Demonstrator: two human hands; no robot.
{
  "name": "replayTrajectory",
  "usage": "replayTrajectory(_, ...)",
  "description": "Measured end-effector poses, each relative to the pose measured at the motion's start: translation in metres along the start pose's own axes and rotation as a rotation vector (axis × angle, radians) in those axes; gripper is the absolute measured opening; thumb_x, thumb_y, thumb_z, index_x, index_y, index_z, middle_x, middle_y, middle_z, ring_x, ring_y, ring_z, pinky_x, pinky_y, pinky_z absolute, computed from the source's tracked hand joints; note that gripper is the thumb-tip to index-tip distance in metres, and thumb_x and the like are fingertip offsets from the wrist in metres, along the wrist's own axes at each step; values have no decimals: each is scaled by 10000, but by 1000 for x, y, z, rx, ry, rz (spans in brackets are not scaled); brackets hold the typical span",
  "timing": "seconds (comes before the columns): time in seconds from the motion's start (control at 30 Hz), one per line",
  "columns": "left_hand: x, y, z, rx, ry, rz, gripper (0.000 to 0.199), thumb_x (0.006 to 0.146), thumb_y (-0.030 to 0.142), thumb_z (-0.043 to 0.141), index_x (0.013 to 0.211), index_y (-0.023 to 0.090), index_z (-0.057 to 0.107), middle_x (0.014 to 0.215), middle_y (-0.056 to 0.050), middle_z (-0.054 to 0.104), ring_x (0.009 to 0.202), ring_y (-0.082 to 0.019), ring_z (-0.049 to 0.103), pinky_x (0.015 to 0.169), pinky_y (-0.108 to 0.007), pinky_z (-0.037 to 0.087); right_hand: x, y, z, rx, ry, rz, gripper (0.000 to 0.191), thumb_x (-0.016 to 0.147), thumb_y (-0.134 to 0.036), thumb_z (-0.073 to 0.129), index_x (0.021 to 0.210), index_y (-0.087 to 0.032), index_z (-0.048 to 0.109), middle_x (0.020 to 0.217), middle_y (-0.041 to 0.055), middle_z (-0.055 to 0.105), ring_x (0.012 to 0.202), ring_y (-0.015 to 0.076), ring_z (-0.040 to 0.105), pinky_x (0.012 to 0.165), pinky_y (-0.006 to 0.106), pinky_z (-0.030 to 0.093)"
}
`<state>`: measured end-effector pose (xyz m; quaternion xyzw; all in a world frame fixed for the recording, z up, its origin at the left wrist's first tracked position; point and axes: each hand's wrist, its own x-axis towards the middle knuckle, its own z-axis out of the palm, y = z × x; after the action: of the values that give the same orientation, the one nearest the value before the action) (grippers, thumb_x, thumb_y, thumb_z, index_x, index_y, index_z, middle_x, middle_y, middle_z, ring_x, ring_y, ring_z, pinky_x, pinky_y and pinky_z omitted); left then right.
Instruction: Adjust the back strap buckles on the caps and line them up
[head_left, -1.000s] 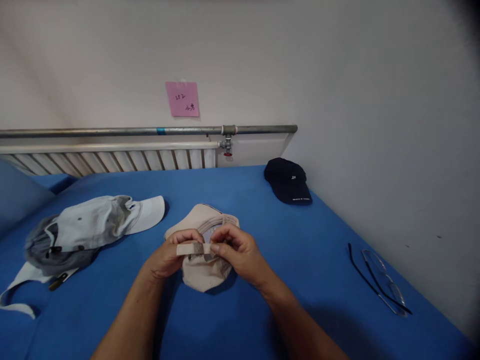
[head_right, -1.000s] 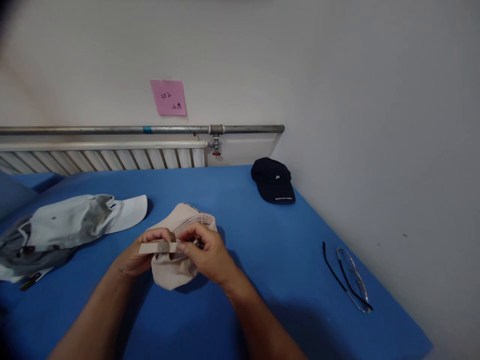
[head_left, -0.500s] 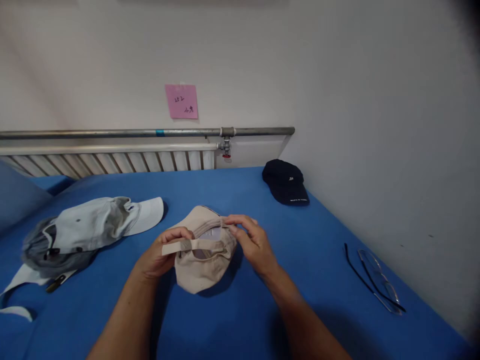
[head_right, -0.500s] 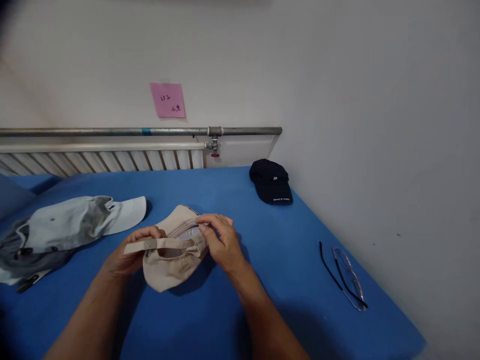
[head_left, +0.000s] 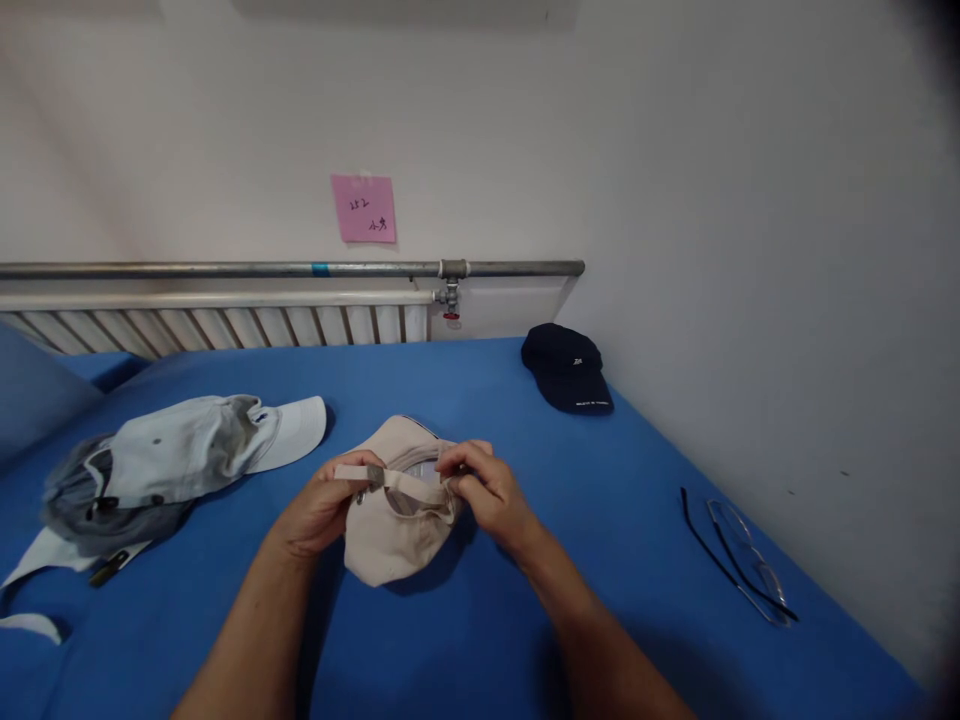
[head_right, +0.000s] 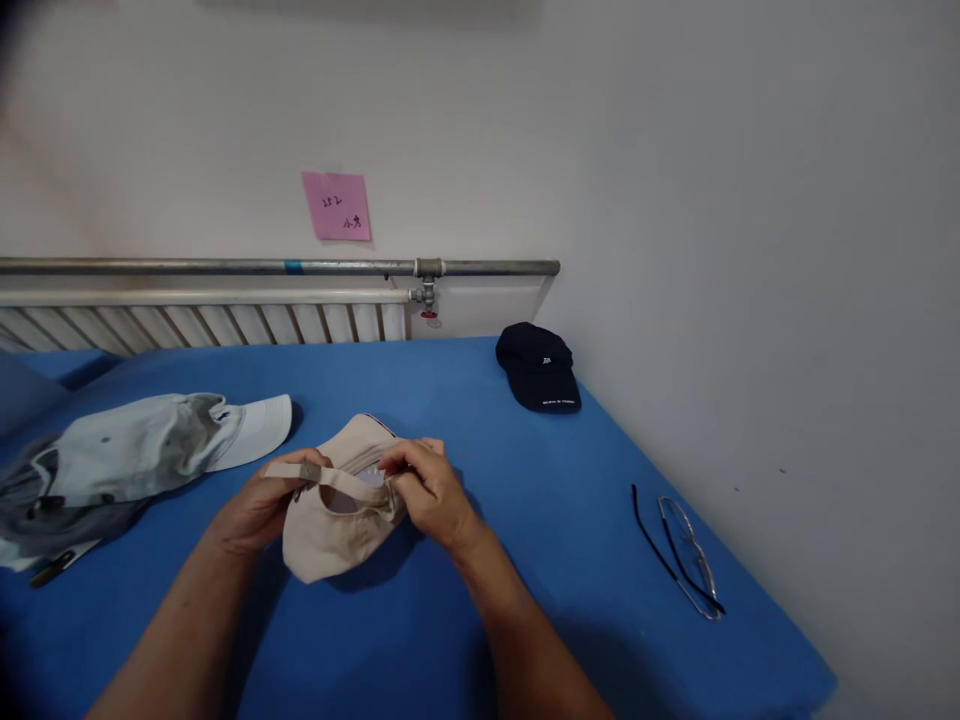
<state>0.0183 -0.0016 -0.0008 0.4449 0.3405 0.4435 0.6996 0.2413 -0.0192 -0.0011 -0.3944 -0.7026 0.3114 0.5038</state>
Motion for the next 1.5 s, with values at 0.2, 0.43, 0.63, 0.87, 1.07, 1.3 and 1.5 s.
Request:
replayTrajectory(0.2,1,1,4,13,32,-49,303,554,311,857,669,108,665,539,6,582,462,-73,446,466,-170,321,3,4,1,365,158,214,113,689,-212,520,769,-223,598,745,-11,592,705,156,516,678,281,412)
replayTrajectory(0.43,1,1,5,-25,23,-55,357,552,369,879,692,116,669,587,-35,649,509,-114,528,508,-196,377,5,5,6,530,176,226,92,686,-218,578,777,-222,595,790,-4,606,734,154,535,703,276,428)
replayTrajectory(0.63,2,-2,-1,17,7,14,368,572,395,869,721,114,683,608,-46,655,553,-127,539,538,-207,375,4,2,6,504,161,243,101,680,-219,583,779,-221,603,754,-5,600,705,152,533,674,271,435)
replayTrajectory(0.87,1,0,1,13,-25,-8,333,570,365,859,676,125,655,589,-20,617,525,-112,494,513,-201,340,-1,-8,6,303,106,156,117,780,-221,553,830,-228,659,837,17,669,792,175,584,736,310,455)
replayTrajectory(1.07,-1,3,5,49,-19,-9,331,565,364,860,674,118,668,582,-15,600,510,-96,457,506,-198,313,-3,-13,2,57,88,-32,139,816,-239,564,883,-257,685,859,21,699,881,214,600,836,385,434)
replayTrajectory(1.3,-2,2,9,63,-28,-40,229,588,289,826,666,134,677,568,15,577,507,-85,443,514,-195,322,-7,-30,12,-232,97,-310,101,827,-240,639,924,-266,639,965,15,722,957,225,635,971,440,310)
replayTrajectory(1.5,-4,0,11,84,-79,-77,229,655,312,813,685,140,665,596,22,577,524,-82,442,525,-191,324,-11,-46,18,-307,71,-329,156,810,-213,629,962,-245,633,970,6,721,922,199,646,996,432,276)
